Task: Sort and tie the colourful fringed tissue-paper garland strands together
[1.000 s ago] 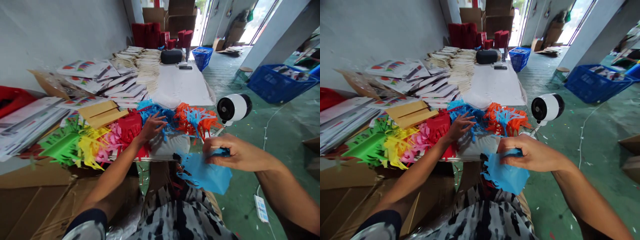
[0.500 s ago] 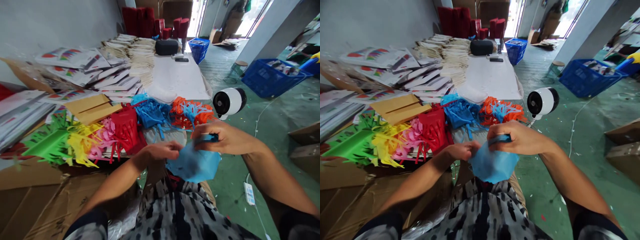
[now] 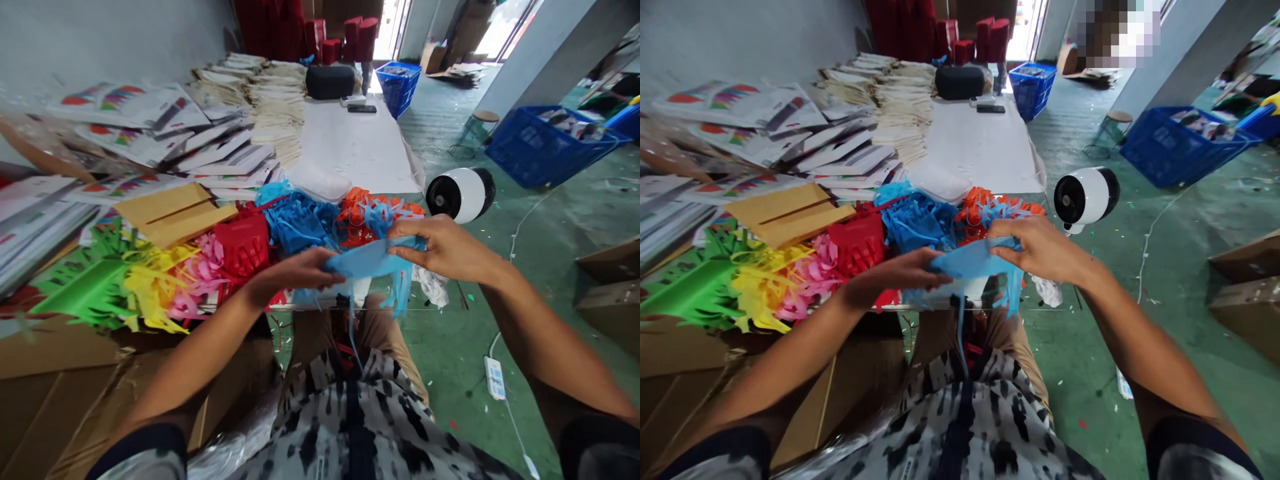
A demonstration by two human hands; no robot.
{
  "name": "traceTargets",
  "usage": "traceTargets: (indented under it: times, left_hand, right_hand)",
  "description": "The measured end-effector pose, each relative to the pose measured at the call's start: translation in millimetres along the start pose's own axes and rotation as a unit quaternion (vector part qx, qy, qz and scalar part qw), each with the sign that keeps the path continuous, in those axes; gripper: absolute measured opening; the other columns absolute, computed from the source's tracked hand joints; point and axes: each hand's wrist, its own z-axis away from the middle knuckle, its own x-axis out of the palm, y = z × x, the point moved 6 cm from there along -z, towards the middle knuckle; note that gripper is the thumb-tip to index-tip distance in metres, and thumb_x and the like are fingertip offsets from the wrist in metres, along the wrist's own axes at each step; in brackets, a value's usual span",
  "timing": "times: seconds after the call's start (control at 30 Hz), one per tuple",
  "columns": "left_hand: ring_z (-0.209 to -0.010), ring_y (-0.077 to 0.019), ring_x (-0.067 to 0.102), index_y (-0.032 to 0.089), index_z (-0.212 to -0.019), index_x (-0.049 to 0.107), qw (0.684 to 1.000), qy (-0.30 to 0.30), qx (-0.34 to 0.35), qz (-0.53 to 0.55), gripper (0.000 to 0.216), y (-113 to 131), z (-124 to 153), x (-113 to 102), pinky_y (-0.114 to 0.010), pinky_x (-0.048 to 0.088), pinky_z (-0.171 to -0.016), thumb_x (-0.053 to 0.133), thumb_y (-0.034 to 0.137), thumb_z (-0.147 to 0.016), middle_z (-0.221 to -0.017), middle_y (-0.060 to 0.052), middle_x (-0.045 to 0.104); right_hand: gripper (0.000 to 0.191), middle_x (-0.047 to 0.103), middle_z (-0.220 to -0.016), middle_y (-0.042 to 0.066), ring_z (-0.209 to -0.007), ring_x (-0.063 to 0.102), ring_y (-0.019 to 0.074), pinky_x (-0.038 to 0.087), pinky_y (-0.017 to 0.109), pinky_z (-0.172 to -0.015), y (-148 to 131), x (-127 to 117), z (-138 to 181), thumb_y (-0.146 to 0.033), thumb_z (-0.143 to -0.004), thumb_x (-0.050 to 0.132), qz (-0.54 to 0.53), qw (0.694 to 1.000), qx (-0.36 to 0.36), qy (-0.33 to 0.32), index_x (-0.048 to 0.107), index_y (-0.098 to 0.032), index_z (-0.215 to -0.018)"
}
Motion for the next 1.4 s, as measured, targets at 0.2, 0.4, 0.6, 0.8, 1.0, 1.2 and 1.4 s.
traceTargets:
  times: [0.2,0.4,0.6,0.8,1.0,1.2,1.4]
  left_hand:
    - [-0.096,-0.0246,0.073,0.022,-0.121,0.077,0.874,0.307,0.071,-0.371,0.039,62.7,58.2,-59.4,-0.038,0.058,-0.088,0.062,0.018,-0.085,-0.104,-0.004,0.079]
    - [-0.141,-0.0428,0.052,0.022,-0.155,0.052,0.786,0.33,0.025,-0.522,0.077,31.0,88.3,-8.0,-0.062,0.043,-0.117,0.078,0.028,-0.082,-0.152,-0.017,0.06]
    - [-0.161,-0.036,0.029,0.02,-0.165,0.035,0.812,0.252,0.14,-0.507,0.076,5.3,62.2,88.0,-0.065,0.011,-0.134,0.067,0.035,-0.098,-0.168,-0.016,0.043]
    - [-0.134,-0.032,0.065,0.011,-0.141,0.064,0.833,0.228,0.193,-0.464,0.042,-32.9,34.4,99.9,-0.052,0.053,-0.116,0.055,0.017,-0.101,-0.138,-0.018,0.071]
    - [-0.136,-0.0309,0.064,0.016,-0.14,0.066,0.843,0.233,0.193,-0.444,0.043,-51.0,37.3,93.2,-0.05,0.057,-0.111,0.055,0.013,-0.099,-0.141,-0.017,0.07]
    - [-0.134,-0.0284,0.066,0.02,-0.137,0.068,0.863,0.241,0.18,-0.405,0.039,-46.8,43.5,86.3,-0.048,0.058,-0.11,0.053,0.015,-0.102,-0.137,-0.013,0.072]
    - [-0.125,-0.0282,0.069,0.022,-0.131,0.072,0.871,0.253,0.166,-0.388,0.032,-40.3,47.1,80.6,-0.045,0.06,-0.102,0.055,0.02,-0.103,-0.133,-0.014,0.073]
  right_hand:
    - [0.023,0.081,-0.11,0.007,-0.109,0.072,0.0264,0.046,0.047,-0.103,-31.5,5.7,24.4,-0.029,-0.105,0.049,0.159,0.97,-0.018,0.184,0.071,-0.025,-0.111]
    - [0.025,0.081,-0.124,0.003,-0.123,0.072,0.0262,0.04,0.053,-0.115,-27.5,84.4,54.5,-0.012,-0.102,0.053,0.177,0.964,-0.073,0.186,0.068,-0.026,-0.116]
    - [0.038,0.075,-0.135,0.004,-0.129,0.069,0.0275,0.033,0.063,-0.125,-4.8,148.4,68.9,-0.017,-0.106,0.039,0.104,0.992,0.043,0.051,0.068,-0.033,-0.124]
    - [0.04,0.066,-0.149,0.008,-0.136,0.063,0.0294,0.036,0.059,-0.12,-14.6,154.9,66.4,-0.022,-0.104,0.044,0.092,0.994,0.059,-0.017,0.06,-0.029,-0.14]
    - [0.068,0.053,-0.159,0.021,-0.142,0.05,0.0443,0.04,0.067,-0.107,9.0,143.9,61.8,-0.045,-0.096,0.06,0.195,0.968,0.157,-0.018,0.047,-0.012,-0.154]
    - [0.074,0.046,-0.164,0.024,-0.142,0.048,0.0474,0.044,0.067,-0.102,4.7,101.7,92.8,-0.045,-0.098,0.058,0.255,0.937,0.23,0.064,0.035,-0.017,-0.163]
    - [0.056,0.048,-0.164,0.015,-0.148,0.046,0.0388,0.037,0.061,-0.114,-26.4,129.7,79.1,-0.034,-0.102,0.057,0.166,0.982,0.086,0.022,0.048,-0.028,-0.156]
